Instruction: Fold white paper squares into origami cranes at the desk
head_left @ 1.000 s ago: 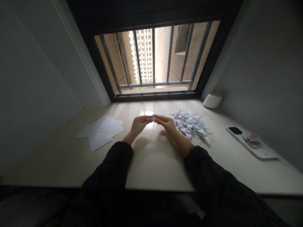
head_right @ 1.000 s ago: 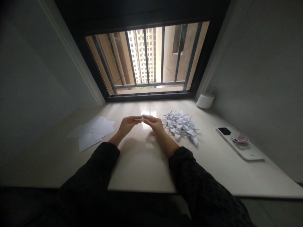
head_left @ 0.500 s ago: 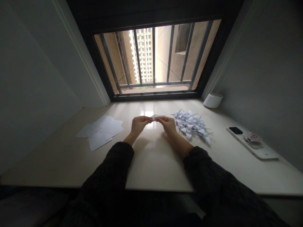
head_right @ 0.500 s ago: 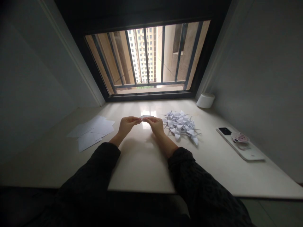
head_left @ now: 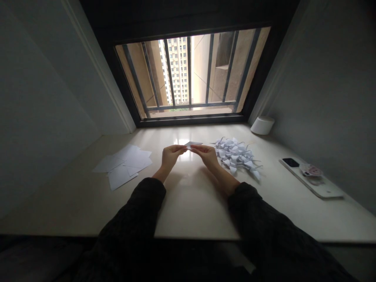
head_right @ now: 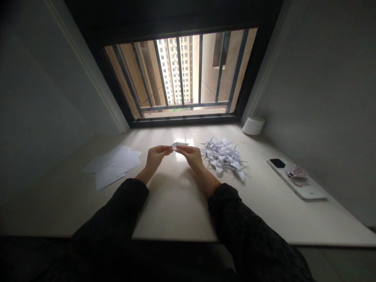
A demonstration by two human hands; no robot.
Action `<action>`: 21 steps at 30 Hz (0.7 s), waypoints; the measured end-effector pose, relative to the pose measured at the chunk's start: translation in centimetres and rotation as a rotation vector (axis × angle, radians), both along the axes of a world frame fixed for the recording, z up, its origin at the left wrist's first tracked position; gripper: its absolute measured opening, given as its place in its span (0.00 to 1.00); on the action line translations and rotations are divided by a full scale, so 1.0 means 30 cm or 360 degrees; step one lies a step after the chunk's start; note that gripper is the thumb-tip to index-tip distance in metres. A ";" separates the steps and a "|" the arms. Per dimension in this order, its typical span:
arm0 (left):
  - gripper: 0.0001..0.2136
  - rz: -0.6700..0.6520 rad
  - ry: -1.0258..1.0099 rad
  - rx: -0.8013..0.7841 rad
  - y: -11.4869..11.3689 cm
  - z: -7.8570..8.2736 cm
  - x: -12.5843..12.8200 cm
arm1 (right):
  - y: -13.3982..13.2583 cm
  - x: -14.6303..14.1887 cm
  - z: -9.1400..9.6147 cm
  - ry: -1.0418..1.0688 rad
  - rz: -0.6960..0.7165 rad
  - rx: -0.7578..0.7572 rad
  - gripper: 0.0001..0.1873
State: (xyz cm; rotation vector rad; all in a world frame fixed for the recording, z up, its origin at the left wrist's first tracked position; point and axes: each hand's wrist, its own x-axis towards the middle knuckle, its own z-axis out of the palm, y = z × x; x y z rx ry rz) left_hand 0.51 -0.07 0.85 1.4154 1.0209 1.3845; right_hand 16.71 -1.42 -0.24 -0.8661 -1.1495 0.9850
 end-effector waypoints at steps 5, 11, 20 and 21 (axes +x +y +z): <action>0.15 -0.0022 0.0113 0.0085 0.001 -0.006 -0.006 | 0.011 0.008 -0.012 -0.0056 -0.0094 0.0034 0.12; 0.12 -0.0068 0.0165 0.0076 -0.007 0.004 -0.002 | 0.020 0.002 -0.034 -0.0053 -0.0189 0.0073 0.12; 0.15 -0.0019 -0.0113 -0.0067 -0.015 -0.001 0.017 | -0.006 0.001 0.009 0.0032 -0.0087 -0.0039 0.16; 0.16 -0.0020 -0.0125 -0.0068 -0.014 -0.002 0.016 | -0.006 0.006 0.012 0.0036 -0.0057 -0.0036 0.17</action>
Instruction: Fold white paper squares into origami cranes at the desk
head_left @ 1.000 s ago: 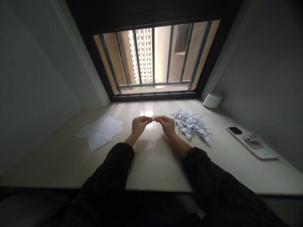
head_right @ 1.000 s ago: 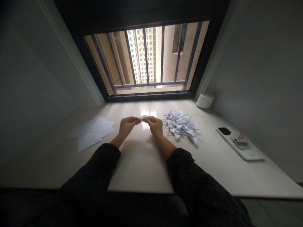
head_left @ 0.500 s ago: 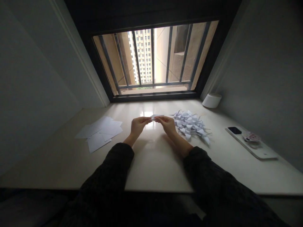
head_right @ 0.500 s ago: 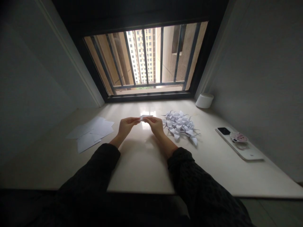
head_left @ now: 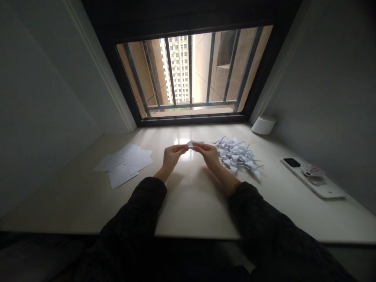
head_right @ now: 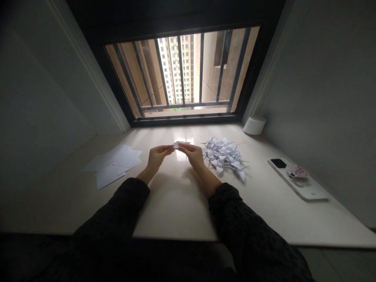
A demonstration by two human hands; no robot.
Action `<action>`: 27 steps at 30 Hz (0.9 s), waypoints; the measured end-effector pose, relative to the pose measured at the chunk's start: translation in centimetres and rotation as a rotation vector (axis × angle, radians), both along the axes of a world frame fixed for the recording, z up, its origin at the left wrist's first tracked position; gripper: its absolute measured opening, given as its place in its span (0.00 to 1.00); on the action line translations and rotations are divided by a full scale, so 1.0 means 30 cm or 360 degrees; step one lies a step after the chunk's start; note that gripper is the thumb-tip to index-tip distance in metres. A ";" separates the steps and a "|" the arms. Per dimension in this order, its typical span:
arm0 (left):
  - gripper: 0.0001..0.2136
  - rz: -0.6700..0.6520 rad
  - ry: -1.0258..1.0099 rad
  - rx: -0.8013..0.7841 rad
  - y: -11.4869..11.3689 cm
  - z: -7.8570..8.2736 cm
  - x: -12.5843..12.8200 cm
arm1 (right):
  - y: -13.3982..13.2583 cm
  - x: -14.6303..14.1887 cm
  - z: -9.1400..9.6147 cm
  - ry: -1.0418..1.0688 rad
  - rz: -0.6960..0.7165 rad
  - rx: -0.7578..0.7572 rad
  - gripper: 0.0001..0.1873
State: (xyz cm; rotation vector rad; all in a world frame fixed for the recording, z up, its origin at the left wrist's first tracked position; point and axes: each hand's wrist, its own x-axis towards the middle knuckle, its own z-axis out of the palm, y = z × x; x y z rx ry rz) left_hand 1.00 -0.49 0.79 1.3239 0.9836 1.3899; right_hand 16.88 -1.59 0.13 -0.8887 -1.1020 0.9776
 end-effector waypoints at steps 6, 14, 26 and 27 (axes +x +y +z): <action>0.15 -0.0007 0.0059 0.0031 0.004 0.002 -0.005 | 0.010 0.017 -0.002 -0.0020 0.0059 0.0027 0.15; 0.14 -0.0030 0.0094 0.0042 -0.010 0.009 0.003 | 0.011 0.013 -0.017 -0.0044 -0.0089 0.0003 0.14; 0.14 0.0023 -0.0033 0.0062 -0.022 0.008 0.020 | 0.006 -0.013 -0.010 0.0180 -0.0103 -0.0063 0.15; 0.14 0.0023 -0.0032 0.0071 -0.022 0.007 0.019 | 0.008 -0.010 -0.011 0.0175 -0.0100 -0.0054 0.15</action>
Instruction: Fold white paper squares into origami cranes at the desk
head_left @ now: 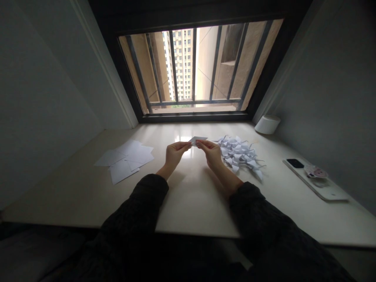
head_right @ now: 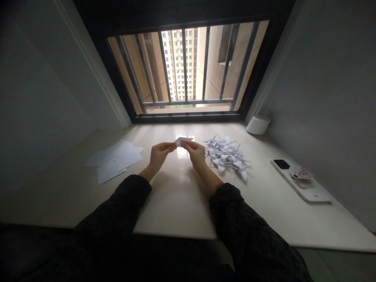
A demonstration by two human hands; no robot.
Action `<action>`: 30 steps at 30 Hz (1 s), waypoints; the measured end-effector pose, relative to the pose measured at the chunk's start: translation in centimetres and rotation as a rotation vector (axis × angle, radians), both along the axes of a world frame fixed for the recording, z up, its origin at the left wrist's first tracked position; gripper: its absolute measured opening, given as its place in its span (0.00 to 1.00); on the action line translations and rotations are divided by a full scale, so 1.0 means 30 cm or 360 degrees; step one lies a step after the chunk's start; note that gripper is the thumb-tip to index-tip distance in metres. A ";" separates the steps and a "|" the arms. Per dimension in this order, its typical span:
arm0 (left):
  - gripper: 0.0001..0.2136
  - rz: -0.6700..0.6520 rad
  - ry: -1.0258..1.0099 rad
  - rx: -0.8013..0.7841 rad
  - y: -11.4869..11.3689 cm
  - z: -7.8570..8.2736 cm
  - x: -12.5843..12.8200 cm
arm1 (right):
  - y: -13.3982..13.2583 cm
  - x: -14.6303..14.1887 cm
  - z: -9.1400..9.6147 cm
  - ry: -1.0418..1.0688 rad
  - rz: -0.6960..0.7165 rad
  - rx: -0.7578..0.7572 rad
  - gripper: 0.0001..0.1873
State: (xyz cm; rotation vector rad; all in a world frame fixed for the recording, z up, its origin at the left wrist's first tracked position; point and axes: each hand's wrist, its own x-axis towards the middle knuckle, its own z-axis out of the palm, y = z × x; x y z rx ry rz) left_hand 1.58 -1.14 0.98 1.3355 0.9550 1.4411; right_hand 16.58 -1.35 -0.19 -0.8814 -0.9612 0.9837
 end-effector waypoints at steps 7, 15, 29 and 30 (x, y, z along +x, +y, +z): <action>0.13 0.0036 0.0019 0.0037 0.006 -0.013 -0.004 | 0.000 0.005 0.000 -0.0042 -0.0035 0.0003 0.17; 0.13 0.0083 -0.0051 0.0030 0.001 -0.014 0.003 | -0.004 0.017 0.006 -0.0117 -0.0011 -0.0014 0.17; 0.13 0.0102 -0.0059 -0.0065 0.004 -0.012 0.003 | -0.003 0.008 0.001 -0.0040 -0.0095 0.0023 0.15; 0.13 0.0096 -0.0073 -0.0075 0.005 -0.013 0.003 | -0.004 0.007 0.001 -0.0029 -0.0092 0.0027 0.15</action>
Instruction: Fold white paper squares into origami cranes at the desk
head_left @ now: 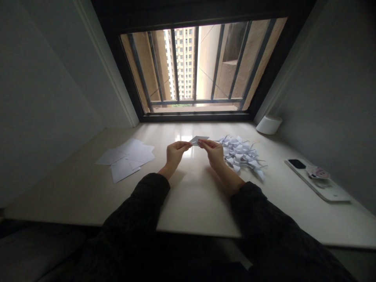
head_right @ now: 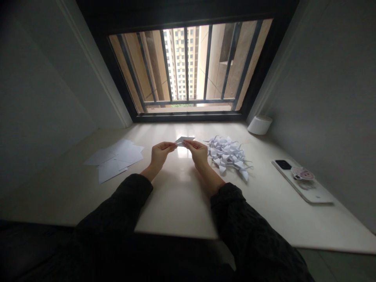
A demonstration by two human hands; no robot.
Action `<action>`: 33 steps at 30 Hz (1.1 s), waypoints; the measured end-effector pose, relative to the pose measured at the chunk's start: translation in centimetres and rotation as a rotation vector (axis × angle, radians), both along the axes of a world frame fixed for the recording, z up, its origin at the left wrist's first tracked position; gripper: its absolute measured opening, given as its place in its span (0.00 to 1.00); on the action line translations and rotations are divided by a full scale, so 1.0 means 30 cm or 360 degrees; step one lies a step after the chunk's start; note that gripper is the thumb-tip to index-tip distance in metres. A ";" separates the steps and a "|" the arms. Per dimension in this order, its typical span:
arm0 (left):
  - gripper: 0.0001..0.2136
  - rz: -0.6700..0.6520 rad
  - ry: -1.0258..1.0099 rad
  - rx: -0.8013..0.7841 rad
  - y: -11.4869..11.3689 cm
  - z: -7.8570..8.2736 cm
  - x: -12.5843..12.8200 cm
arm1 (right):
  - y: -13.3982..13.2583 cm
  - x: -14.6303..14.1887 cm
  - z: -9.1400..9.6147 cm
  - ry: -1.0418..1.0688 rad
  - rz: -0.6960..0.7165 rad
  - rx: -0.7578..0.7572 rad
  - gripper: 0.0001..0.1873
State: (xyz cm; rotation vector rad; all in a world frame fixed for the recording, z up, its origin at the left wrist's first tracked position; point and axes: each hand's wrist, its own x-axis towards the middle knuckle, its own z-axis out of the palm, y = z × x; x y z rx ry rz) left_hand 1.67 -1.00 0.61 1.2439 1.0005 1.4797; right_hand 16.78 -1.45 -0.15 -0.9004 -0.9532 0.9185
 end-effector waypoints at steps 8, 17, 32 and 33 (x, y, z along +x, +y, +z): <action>0.13 -0.0086 -0.0193 -0.0088 -0.008 -0.003 0.013 | 0.004 -0.001 -0.002 0.0061 0.0052 0.0046 0.15; 0.12 -0.0036 -0.0326 -0.0105 -0.029 0.011 0.029 | 0.001 -0.005 0.000 0.0090 0.0021 0.0021 0.14; 0.12 -0.0001 -0.0341 -0.0082 -0.035 0.013 0.037 | 0.012 -0.007 -0.011 0.0141 0.0055 -0.0042 0.15; 0.12 -0.0003 -0.0346 -0.0082 -0.034 0.013 0.037 | 0.014 -0.007 -0.014 0.0151 0.0057 -0.0046 0.15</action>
